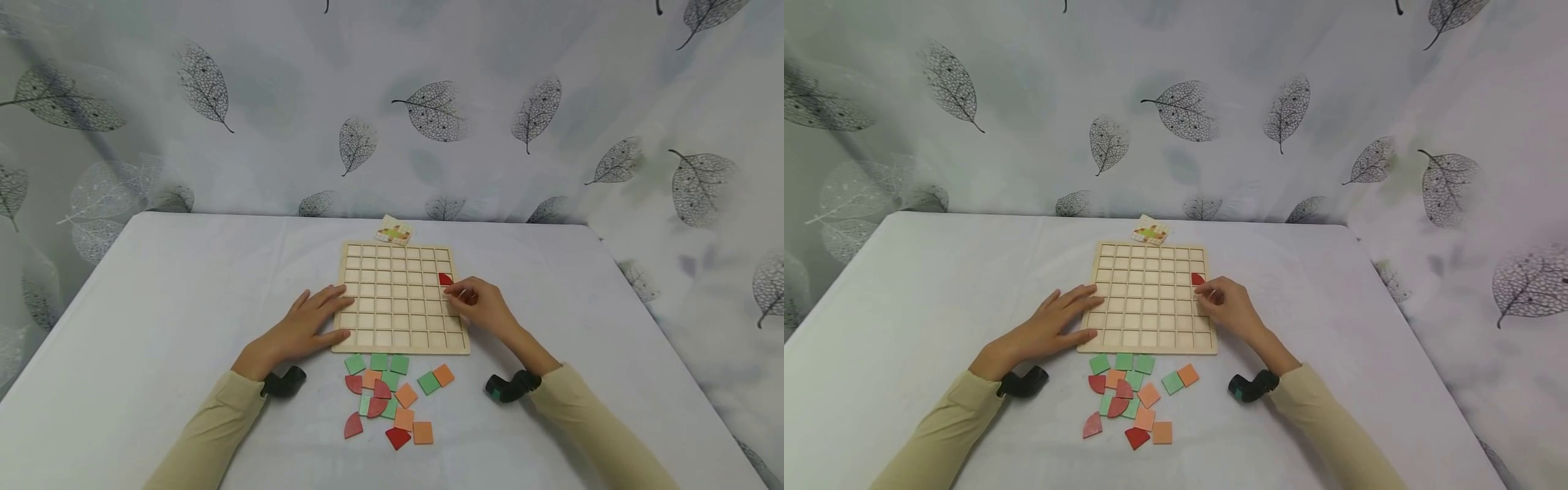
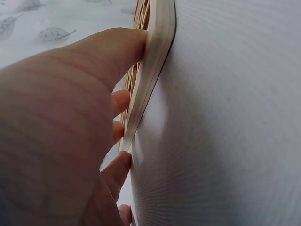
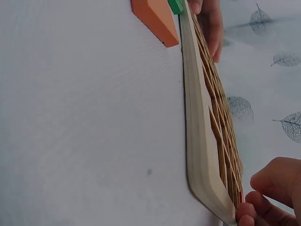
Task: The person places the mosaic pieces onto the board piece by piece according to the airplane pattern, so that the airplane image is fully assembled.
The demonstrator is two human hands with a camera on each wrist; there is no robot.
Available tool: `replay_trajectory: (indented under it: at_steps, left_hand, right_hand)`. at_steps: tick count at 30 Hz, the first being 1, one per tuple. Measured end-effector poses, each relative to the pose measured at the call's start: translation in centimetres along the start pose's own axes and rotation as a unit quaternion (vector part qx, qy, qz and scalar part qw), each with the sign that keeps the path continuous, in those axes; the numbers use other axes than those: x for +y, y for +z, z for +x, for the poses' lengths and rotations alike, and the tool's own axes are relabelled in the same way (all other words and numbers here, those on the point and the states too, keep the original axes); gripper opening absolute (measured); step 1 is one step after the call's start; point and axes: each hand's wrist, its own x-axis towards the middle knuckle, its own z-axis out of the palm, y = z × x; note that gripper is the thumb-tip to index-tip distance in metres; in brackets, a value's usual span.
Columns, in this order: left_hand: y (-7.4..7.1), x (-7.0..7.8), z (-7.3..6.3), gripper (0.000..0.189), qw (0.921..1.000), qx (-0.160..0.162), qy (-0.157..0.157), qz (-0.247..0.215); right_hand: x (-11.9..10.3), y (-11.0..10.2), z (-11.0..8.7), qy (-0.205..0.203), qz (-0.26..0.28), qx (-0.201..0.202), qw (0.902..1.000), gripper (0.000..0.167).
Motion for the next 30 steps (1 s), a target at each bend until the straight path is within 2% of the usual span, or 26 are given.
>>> replay_trajectory:
  at_steps: [16,19,25,30]
  left_hand:
    - [-0.1,-0.1,0.1,0.058,0.9999,-0.005,0.001,-0.011]
    - [-0.1,-0.2,0.1,0.058,0.9999,-0.003,0.002,-0.013]
    - [-0.1,-0.2,0.1,0.058,0.9999,-0.004,-0.002,-0.014]
    - [0.0,-0.3,0.1,0.058,0.9998,-0.006,0.0,-0.016]
  right_hand:
    - [-0.9,-0.4,-1.4,0.003,0.047,-0.051,0.9976,0.016]
    - [-1.3,-0.6,-1.7,0.001,0.054,-0.076,0.9956,0.016]
    - [-1.3,-0.6,-2.0,-0.029,0.062,-0.133,0.9888,0.013]
    - [-1.3,-0.8,-2.4,-0.054,0.087,-0.199,0.9746,0.014]
